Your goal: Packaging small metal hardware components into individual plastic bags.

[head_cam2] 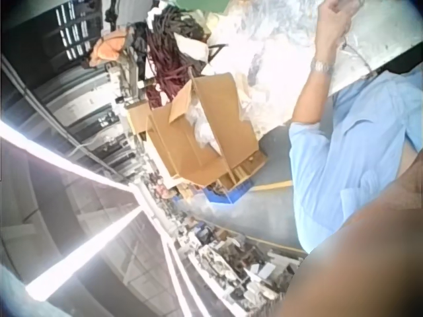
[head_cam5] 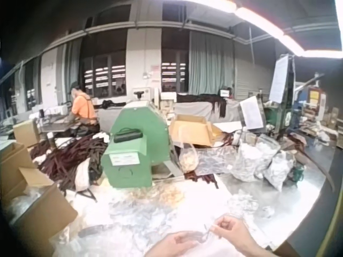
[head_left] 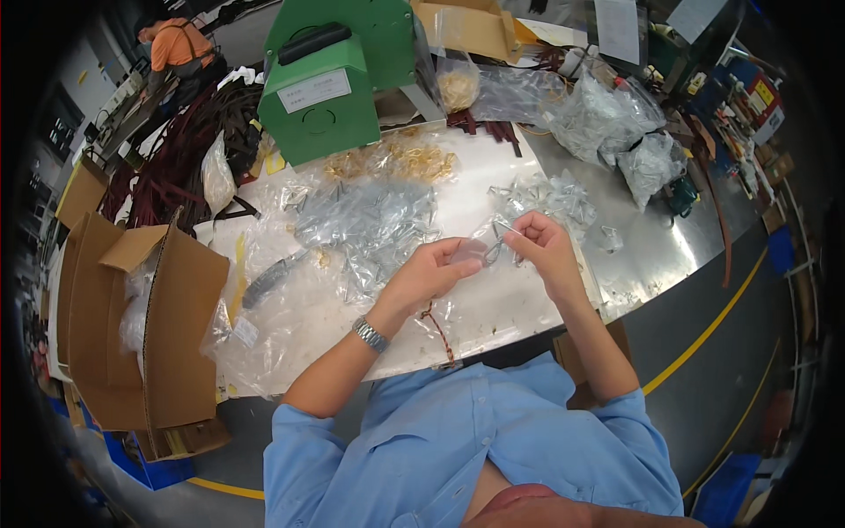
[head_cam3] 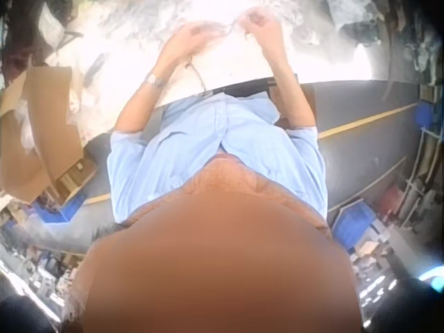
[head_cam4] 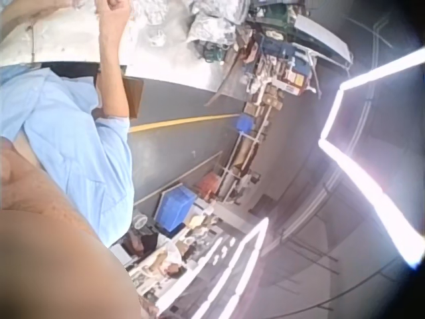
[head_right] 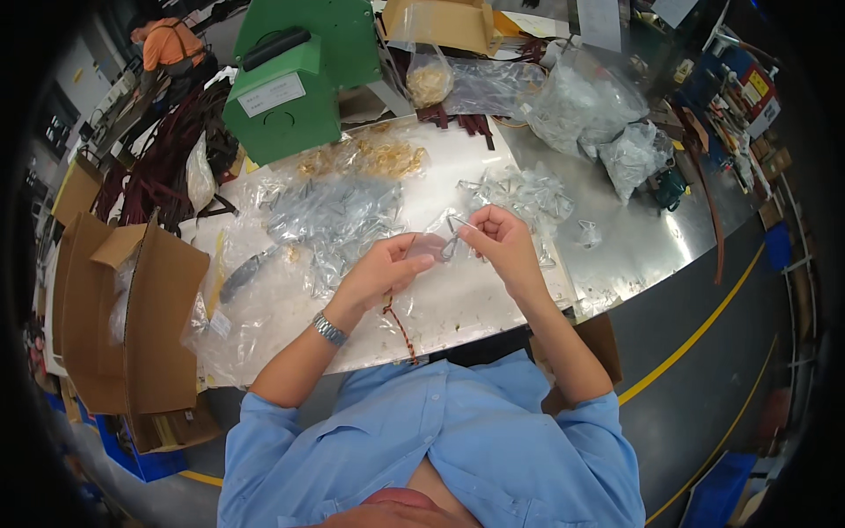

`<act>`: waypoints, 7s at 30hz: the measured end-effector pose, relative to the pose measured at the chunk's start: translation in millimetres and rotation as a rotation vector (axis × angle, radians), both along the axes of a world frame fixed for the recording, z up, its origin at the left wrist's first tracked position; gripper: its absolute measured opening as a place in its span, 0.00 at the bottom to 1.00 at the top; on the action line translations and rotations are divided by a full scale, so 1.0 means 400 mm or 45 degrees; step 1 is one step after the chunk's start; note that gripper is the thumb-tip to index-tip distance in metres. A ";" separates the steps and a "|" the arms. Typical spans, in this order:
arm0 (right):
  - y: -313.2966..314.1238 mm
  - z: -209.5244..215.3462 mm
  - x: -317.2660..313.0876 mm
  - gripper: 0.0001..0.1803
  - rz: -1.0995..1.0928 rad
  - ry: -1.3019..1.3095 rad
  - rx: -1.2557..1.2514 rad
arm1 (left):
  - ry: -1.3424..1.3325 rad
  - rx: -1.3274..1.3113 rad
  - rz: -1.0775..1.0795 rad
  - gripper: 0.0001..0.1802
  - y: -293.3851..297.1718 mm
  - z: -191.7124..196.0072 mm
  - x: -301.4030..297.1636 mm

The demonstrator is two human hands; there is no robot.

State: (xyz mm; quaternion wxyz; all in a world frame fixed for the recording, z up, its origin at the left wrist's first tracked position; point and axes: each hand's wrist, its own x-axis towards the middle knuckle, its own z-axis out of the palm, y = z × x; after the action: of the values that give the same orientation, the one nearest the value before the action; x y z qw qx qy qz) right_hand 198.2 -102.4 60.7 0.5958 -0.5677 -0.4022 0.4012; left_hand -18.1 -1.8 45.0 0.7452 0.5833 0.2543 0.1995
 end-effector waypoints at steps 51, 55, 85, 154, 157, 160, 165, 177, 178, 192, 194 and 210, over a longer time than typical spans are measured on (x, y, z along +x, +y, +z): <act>-0.021 -0.102 -0.058 0.23 -0.126 0.452 0.023 | -0.042 0.153 0.356 0.12 -0.042 -0.011 0.017; -0.022 -0.106 -0.057 0.23 -0.116 0.491 0.014 | -0.037 0.151 0.358 0.13 -0.041 -0.018 0.015; -0.044 -0.147 -0.124 0.19 0.081 0.625 -0.025 | 0.095 0.227 0.313 0.17 -0.075 -0.029 0.021; -0.153 -0.100 -0.063 0.16 0.542 0.109 -0.388 | 0.181 0.113 -0.722 0.23 -0.004 -0.032 -0.015; -0.156 -0.087 -0.087 0.16 0.428 0.017 -0.392 | 0.123 -0.033 -0.628 0.20 -0.017 -0.071 -0.007; -0.149 -0.080 -0.112 0.17 0.314 0.016 -0.406 | 0.146 0.304 -0.315 0.20 -0.058 -0.105 0.011; -0.123 -0.084 -0.107 0.17 0.274 0.067 -0.351 | 0.029 0.099 -0.139 0.14 -0.043 -0.118 0.022; 0.024 0.034 0.049 0.27 -0.270 -1.694 0.027 | -0.174 0.103 0.311 0.12 0.094 0.077 -0.113; 0.057 0.027 0.013 0.27 -0.152 -1.653 0.119 | -0.145 0.198 0.395 0.12 0.105 0.082 -0.117; 0.342 -0.129 -0.113 0.10 0.291 -1.825 0.579 | -0.130 0.428 0.846 0.11 0.150 -0.050 -0.139; 0.305 -0.113 -0.116 0.11 0.272 -1.745 0.631 | -0.144 0.438 0.825 0.11 0.152 -0.053 -0.130; 0.279 -0.076 -0.127 0.12 0.303 -0.890 -0.034 | -0.133 0.444 0.830 0.12 0.147 -0.046 -0.139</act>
State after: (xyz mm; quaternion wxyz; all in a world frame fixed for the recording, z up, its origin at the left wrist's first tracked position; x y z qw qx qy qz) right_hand 147.5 9.2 30.2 0.3639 -0.6275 -0.6394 0.2549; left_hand -73.6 56.8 26.5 0.5440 0.5790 0.3505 0.4959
